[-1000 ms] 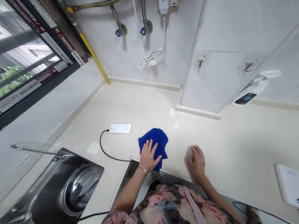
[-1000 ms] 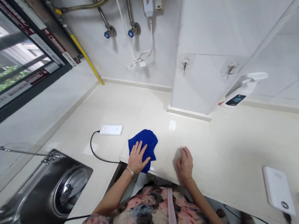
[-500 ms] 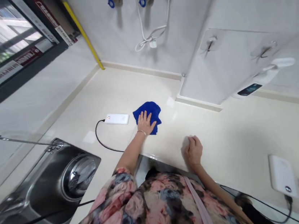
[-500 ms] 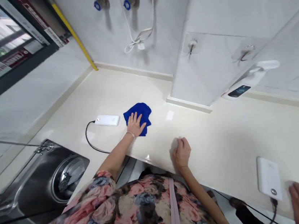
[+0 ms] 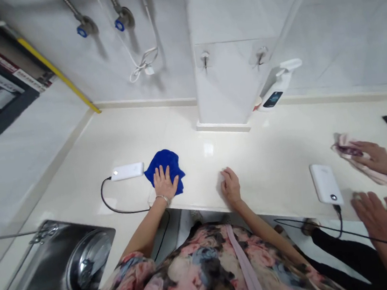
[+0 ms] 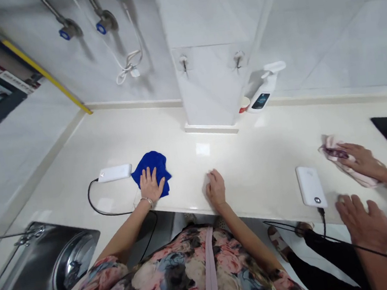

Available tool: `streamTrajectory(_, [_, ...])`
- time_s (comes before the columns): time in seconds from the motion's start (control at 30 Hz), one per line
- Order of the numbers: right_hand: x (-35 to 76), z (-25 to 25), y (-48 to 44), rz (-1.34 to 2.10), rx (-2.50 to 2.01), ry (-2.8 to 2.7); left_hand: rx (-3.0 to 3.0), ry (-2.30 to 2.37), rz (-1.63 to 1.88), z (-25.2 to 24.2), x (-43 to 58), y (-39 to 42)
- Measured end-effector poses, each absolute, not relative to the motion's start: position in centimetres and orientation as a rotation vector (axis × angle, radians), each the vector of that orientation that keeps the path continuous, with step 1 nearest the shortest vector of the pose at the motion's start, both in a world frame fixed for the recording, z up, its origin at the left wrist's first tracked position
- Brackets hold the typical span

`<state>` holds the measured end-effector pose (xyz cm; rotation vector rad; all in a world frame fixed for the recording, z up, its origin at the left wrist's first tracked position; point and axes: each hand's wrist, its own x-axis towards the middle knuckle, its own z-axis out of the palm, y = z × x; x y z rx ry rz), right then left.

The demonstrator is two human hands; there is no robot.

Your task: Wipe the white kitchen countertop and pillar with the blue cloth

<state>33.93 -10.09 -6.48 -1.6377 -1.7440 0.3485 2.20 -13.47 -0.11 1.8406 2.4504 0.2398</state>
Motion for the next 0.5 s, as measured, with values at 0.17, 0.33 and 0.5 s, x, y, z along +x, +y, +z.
streamTrajectory(0.17, [34.5,-6.1,-10.2,0.596,-1.145,-1.764,2.065,2.245,0.28,-0.9,6.8,-17.9])
streamTrajectory(0.33, [37.9,-5.5,-11.7,0.579,-1.205,-1.771,2.26,1.995,0.253,-0.7,10.6,-19.7])
streamTrajectory(0.5, [43.8,-5.5,-14.1,0.442,-1.3,-1.783,2.368,1.7,0.229,-0.5,14.4,-18.0])
